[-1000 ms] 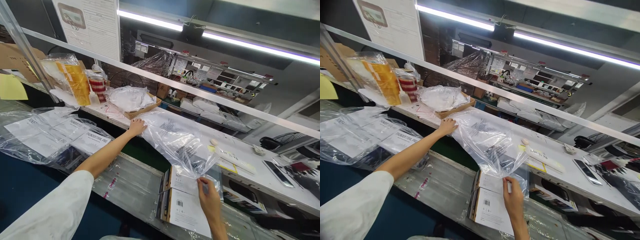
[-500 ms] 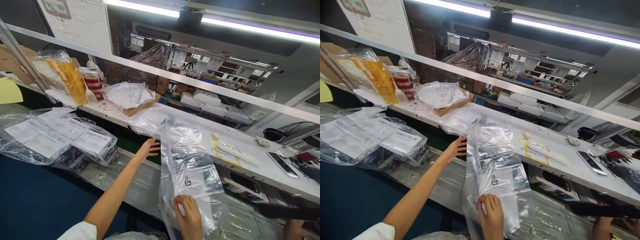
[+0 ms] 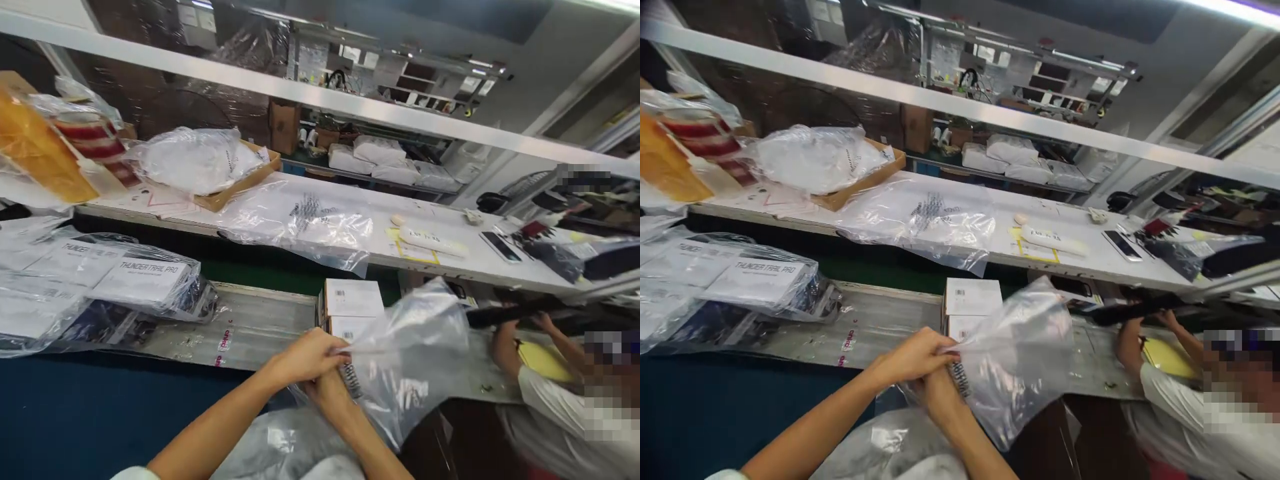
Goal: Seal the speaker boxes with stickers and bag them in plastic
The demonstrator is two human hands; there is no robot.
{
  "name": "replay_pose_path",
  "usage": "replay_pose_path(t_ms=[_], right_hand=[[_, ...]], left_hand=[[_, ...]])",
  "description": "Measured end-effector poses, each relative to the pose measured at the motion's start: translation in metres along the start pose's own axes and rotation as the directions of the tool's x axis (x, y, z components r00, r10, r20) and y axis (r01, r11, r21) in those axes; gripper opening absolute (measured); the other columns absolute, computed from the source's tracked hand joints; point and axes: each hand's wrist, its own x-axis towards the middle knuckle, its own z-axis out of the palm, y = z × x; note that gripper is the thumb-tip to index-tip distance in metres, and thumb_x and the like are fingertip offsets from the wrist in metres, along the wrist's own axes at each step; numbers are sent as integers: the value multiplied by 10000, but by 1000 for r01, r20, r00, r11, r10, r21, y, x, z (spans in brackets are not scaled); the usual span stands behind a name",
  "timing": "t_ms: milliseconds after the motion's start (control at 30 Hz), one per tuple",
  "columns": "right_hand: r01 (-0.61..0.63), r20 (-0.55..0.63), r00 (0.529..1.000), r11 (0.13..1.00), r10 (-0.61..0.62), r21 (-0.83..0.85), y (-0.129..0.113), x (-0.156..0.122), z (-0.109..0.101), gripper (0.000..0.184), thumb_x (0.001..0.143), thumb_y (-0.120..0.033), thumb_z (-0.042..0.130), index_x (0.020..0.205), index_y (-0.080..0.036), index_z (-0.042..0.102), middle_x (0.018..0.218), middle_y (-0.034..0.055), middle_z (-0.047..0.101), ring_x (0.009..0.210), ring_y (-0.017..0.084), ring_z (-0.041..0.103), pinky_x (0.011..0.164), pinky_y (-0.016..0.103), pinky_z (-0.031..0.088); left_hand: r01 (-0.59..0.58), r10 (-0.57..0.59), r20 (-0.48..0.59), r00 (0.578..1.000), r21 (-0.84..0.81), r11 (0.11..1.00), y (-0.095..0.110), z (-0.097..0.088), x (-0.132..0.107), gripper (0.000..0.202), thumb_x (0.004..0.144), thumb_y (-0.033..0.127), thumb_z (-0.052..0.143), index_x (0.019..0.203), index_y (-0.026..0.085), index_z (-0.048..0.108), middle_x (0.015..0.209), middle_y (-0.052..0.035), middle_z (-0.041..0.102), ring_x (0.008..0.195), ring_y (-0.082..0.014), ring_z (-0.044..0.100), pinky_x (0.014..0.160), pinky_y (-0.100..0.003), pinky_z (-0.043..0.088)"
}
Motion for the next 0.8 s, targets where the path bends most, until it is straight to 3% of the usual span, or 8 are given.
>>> replay_pose_path(t_ms=[167,233,300,367,400,533,667,800], right_hand=[[80,457,854,930,-249,358,-28,-44,-95,611,862,-415,786,1451,-338,639,1475,63,653,1305,335,660,1113,463,531],[89,298,920,875,-255,475,-21,-59,-139,425,911,-508,738,1302,-343,744,1246,50,775,1174,300,728,1073,444,559],[64,-126,992,921,-16,385,-7,-65,-165,557,852,-539,800,1354,-315,708,1220,79,768,1221,318,693,1125,491,516],[-66,-360,920,969,151,238,8,-64,-168,961,661,-541,946,1508,-287,570,1393,116,674,1365,368,582,1197,561,432],[-131,-325,926,970,194,206,15,-63,-162,1075,589,-536,983,1534,-282,539,1447,123,636,1391,385,554,1201,579,421],[-298,-12,941,847,338,441,32,-60,-134,487,831,-600,791,1123,-211,798,1102,105,790,1048,316,745,950,465,614],[-303,-126,871,721,475,623,42,-58,-134,448,817,-624,788,899,-184,770,764,57,754,651,222,708,572,330,601],[-312,-71,889,712,452,629,45,-49,-153,436,851,-626,749,767,-209,651,584,-7,652,494,185,632,465,286,499]], left_hand=[[122,-184,-151,971,-348,930,-43,0,-19,177,852,352,725,870,202,816,839,-50,785,775,-211,691,741,-283,499],[141,-250,-170,953,-481,865,-54,-8,-30,213,773,386,824,771,181,767,735,-34,720,686,-176,636,682,-262,481],[138,-294,-206,933,-550,824,-57,-11,-37,292,704,412,893,717,174,725,689,-13,666,649,-153,594,652,-247,465],[140,-343,-257,903,-580,802,-55,-8,-42,352,653,441,931,754,172,727,695,-4,656,640,-147,573,630,-240,454],[146,-366,-278,888,-583,799,-54,-5,-44,382,641,458,938,799,172,741,710,-5,665,644,-150,573,625,-241,453],[179,-392,-250,885,-596,783,-54,4,-53,552,619,546,949,993,181,772,878,-50,747,791,-212,662,716,-267,514],[221,-422,-121,898,-706,673,-57,-1,-69,716,614,766,858,1025,183,794,959,-93,781,909,-272,708,832,-327,560],[301,-481,-84,873,-684,664,-61,-7,-76,486,731,633,862,837,162,802,822,-70,769,772,-219,691,767,-302,548]])
